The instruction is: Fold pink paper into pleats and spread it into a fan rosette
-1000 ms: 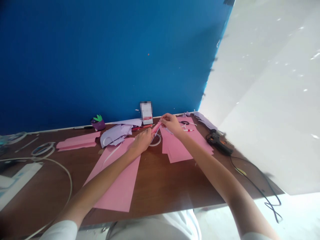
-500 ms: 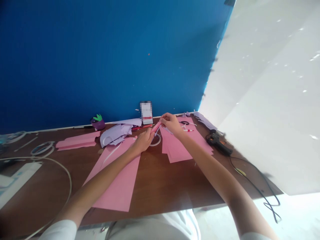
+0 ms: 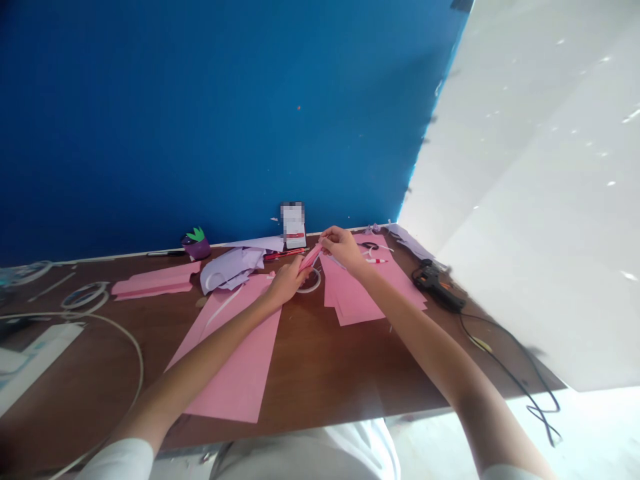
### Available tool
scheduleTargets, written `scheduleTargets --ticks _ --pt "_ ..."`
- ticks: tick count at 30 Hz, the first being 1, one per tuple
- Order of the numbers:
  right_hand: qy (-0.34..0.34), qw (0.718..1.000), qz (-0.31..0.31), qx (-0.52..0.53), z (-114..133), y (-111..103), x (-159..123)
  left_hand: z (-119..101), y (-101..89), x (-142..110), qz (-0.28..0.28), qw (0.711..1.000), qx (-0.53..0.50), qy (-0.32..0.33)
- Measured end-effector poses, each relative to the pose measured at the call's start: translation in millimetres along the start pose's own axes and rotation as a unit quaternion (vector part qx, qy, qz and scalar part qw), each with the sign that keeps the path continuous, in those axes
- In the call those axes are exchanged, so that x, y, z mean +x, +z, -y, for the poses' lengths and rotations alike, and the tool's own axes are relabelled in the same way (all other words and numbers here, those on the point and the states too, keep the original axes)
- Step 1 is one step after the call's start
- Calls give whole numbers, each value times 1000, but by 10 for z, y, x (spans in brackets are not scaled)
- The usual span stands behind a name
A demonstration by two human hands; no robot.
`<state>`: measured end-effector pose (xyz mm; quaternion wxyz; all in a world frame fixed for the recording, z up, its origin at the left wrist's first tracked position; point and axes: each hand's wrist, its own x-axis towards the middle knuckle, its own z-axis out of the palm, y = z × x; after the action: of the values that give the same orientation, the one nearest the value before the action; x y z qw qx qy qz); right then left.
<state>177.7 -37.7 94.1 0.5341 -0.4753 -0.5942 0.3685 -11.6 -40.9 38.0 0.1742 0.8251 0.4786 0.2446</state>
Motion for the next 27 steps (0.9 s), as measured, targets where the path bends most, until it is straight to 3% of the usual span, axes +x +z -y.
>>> scheduleTargets --ticks 5,18,22,27 --pt "-4 1000 3 -2 11 4 -4 -5 -5 -8 -2 1000 -6 6" --pt "17 1000 -14 3 49 32 -28 -73 -29 -15 -21 987 156 -26" --pt "19 1000 -16 -11 28 32 -26 -36 -30 1 -1 993 115 -12" --pt "10 1000 -9 -7 37 32 -35 -28 -19 5 -15 999 30 -10"
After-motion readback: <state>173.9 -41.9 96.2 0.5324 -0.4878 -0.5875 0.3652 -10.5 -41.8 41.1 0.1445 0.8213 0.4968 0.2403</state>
